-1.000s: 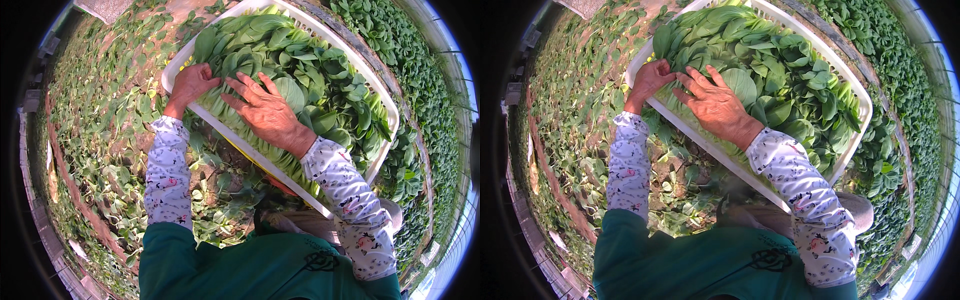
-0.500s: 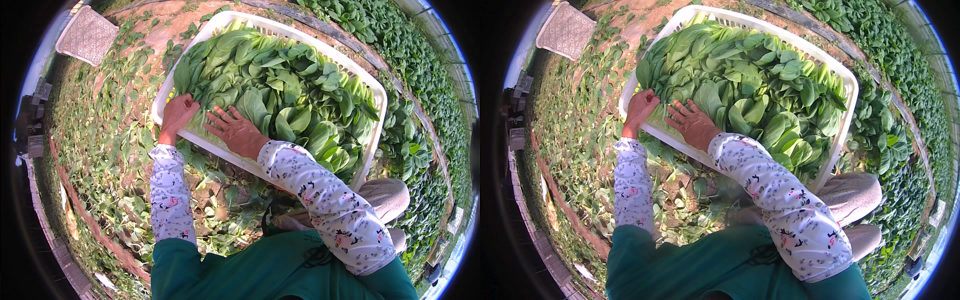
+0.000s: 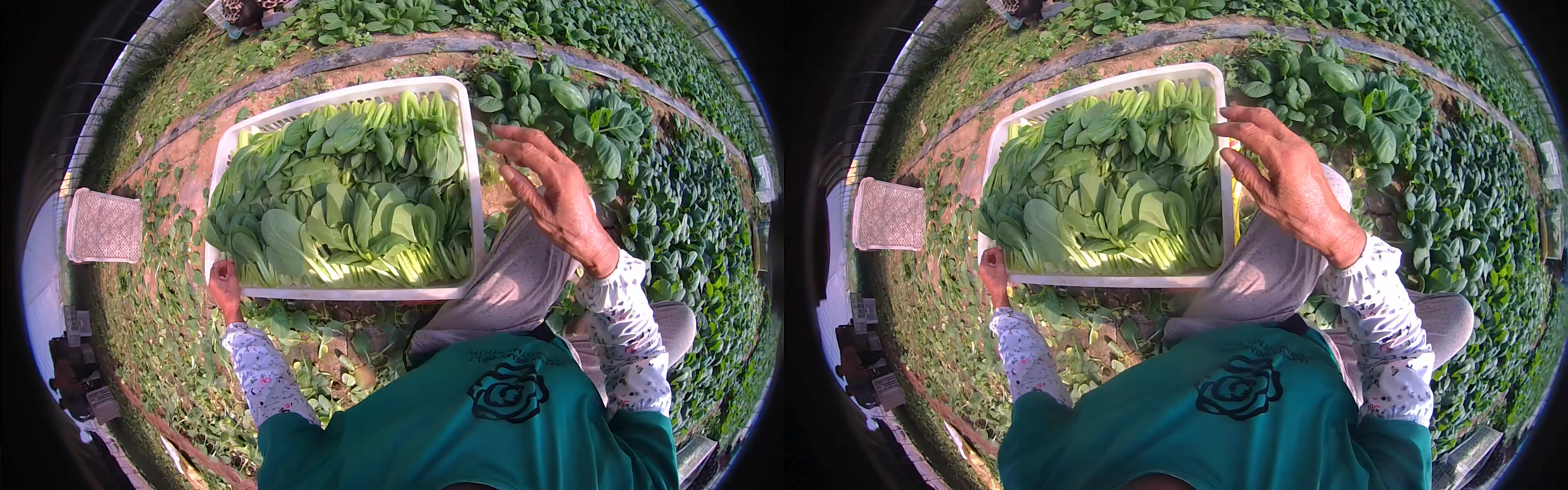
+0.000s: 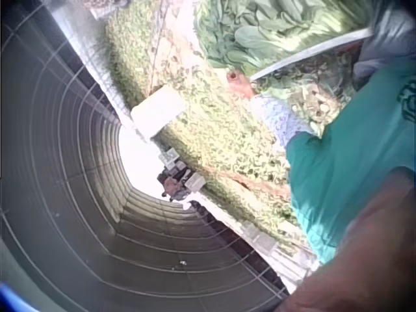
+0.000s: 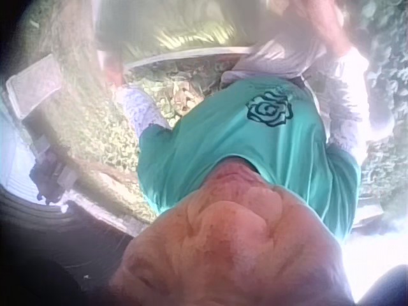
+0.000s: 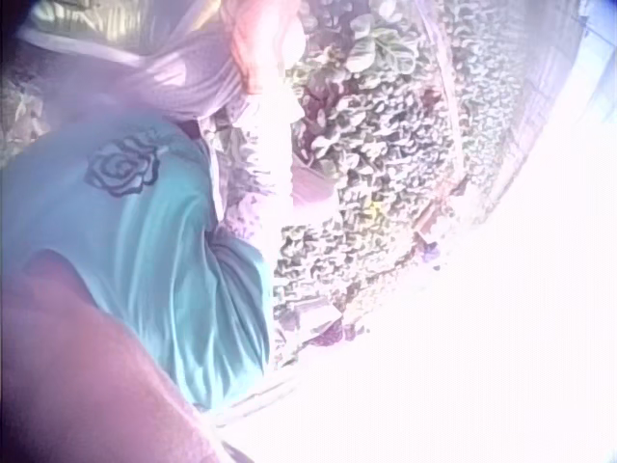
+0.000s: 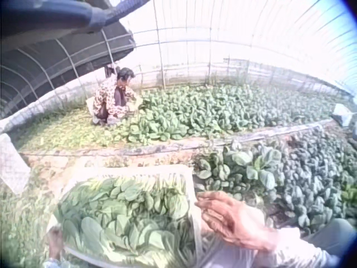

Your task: The person harvests bok choy by cutting the stems with a knife and placing the harvested bunches into a white plastic crate.

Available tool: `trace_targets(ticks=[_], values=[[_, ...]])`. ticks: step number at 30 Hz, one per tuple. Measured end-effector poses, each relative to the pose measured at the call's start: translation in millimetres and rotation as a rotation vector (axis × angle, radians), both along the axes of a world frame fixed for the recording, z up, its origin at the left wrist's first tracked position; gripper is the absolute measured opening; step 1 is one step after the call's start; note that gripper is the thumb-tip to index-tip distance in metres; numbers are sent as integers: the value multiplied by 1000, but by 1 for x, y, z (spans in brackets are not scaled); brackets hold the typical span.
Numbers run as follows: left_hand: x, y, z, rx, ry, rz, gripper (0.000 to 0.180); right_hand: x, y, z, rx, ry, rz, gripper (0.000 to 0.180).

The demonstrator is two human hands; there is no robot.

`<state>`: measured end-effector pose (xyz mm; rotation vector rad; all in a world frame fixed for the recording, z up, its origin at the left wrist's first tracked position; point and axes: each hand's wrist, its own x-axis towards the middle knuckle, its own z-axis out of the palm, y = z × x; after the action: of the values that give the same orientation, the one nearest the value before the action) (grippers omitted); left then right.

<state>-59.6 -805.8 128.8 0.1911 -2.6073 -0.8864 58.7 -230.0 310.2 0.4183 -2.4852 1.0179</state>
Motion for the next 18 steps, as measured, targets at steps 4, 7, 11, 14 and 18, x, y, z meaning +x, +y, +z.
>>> trace_targets(ticks=[4, 7, 11, 14, 18], values=[[34, 1, 27, -51, 146, 219, 32, 62, 151, -46, -350, -179, -552, 21], [0, 29, 74, -2, 259, 14, 24, 102, 227, -111, -423, -203, -857, 23], [-46, 197, 162, -18, 292, -303, 21, 142, 279, -225, -658, -382, -964, 21], [-47, 336, 212, -227, 284, -596, 19, 127, 243, -251, -617, -566, -970, 14], [-36, 533, 179, -318, 134, -1099, 15, 122, 231, -308, -413, -604, -983, 20]])
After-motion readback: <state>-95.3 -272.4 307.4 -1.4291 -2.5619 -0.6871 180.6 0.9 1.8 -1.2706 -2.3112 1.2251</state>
